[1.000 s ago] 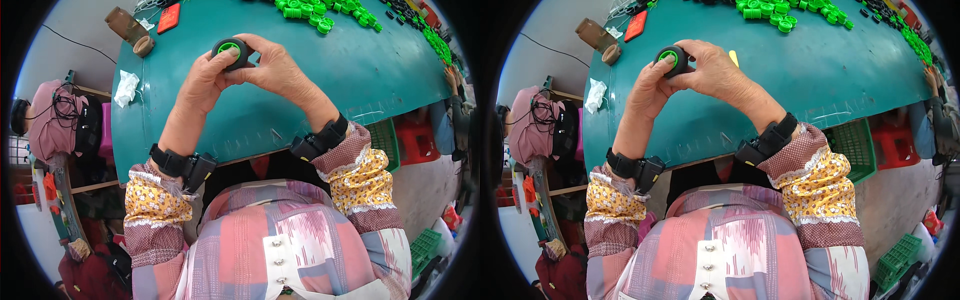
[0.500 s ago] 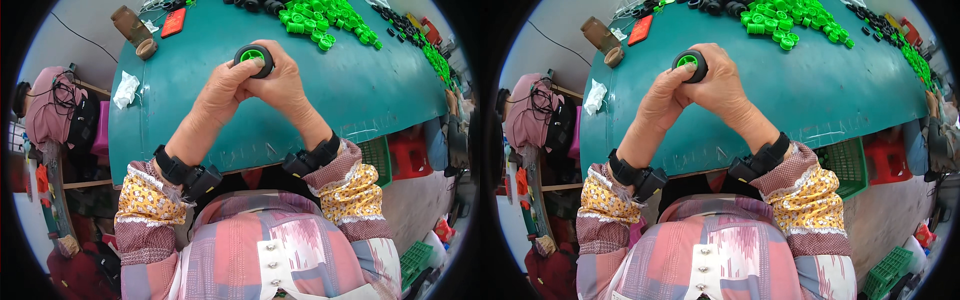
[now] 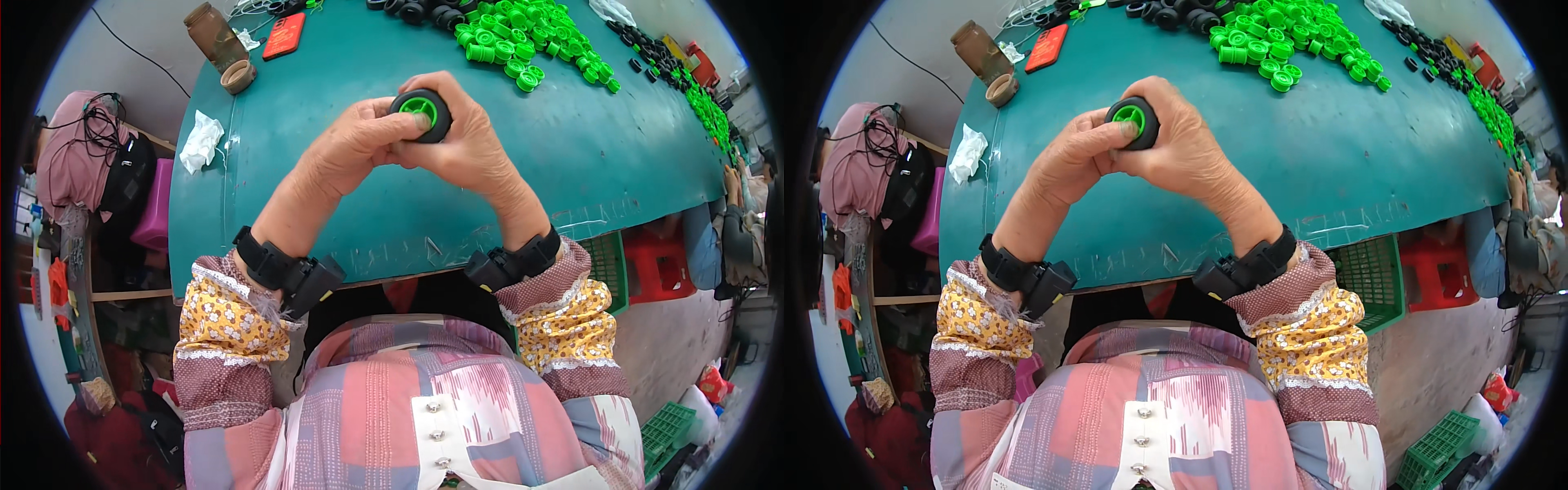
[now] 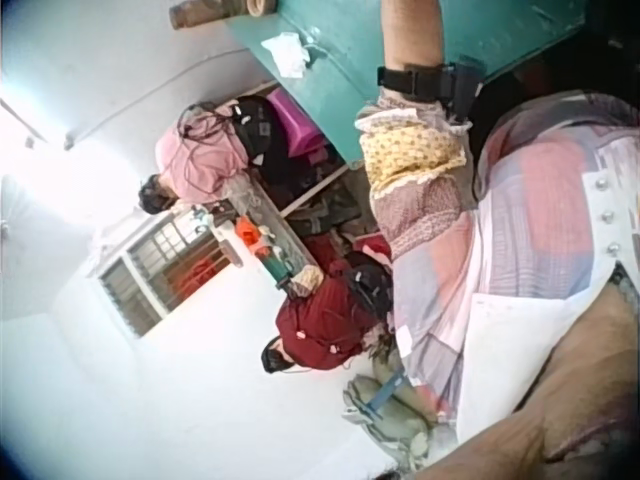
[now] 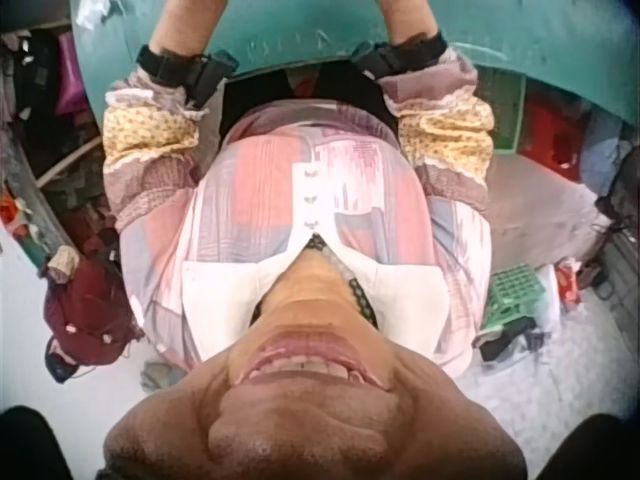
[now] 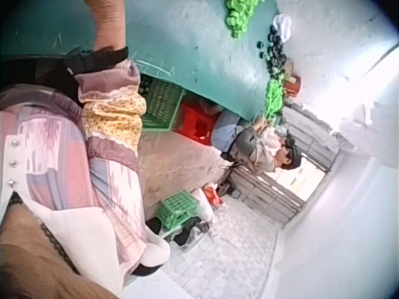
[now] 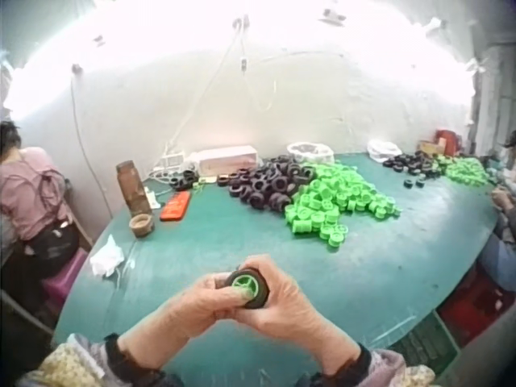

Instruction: Assembling black rubber tires onto green plastic wheel hubs.

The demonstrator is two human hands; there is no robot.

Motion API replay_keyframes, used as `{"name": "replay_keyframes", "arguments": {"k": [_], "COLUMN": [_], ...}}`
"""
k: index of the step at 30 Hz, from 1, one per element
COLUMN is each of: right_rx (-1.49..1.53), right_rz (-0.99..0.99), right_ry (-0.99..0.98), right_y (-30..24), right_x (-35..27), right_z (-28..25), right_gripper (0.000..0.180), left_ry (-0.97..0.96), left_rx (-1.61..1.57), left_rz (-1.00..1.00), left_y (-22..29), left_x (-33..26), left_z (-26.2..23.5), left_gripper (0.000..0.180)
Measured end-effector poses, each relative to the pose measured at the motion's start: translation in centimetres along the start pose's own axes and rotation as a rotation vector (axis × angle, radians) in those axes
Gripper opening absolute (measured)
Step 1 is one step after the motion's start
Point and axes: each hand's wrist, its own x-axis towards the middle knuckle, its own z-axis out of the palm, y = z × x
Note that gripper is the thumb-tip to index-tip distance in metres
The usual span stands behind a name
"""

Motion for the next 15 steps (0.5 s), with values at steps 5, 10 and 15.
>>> {"name": "replay_keyframes", "arguments": {"k": [5,10,15], "right_rx": [-0.023,0.045,0.002], "right_rz": [0.093,0.006,0.219], "right_ry": [0.15,-0.128,0.028], "right_y": [-0.8,-0.7,-0.9], "right_x": [-0.2,0.5,1.0], "right_z": [0.8,-0.7,0.4], "right_gripper": [0.045,0.045,0.05], "left_ry": [0.078,-0.071,0.082], "left_rx": [-0.126,-0.005,-0.11], "left_rz": [0.02,-0.09,-0.035], "left_y": [-0.4,1.1,-0.3], "left_x": [0.3,0.1,0.9], "left_z": [0.8,-1.4,-0.6], "left_gripper": [0.03,0.03,0.03]}}
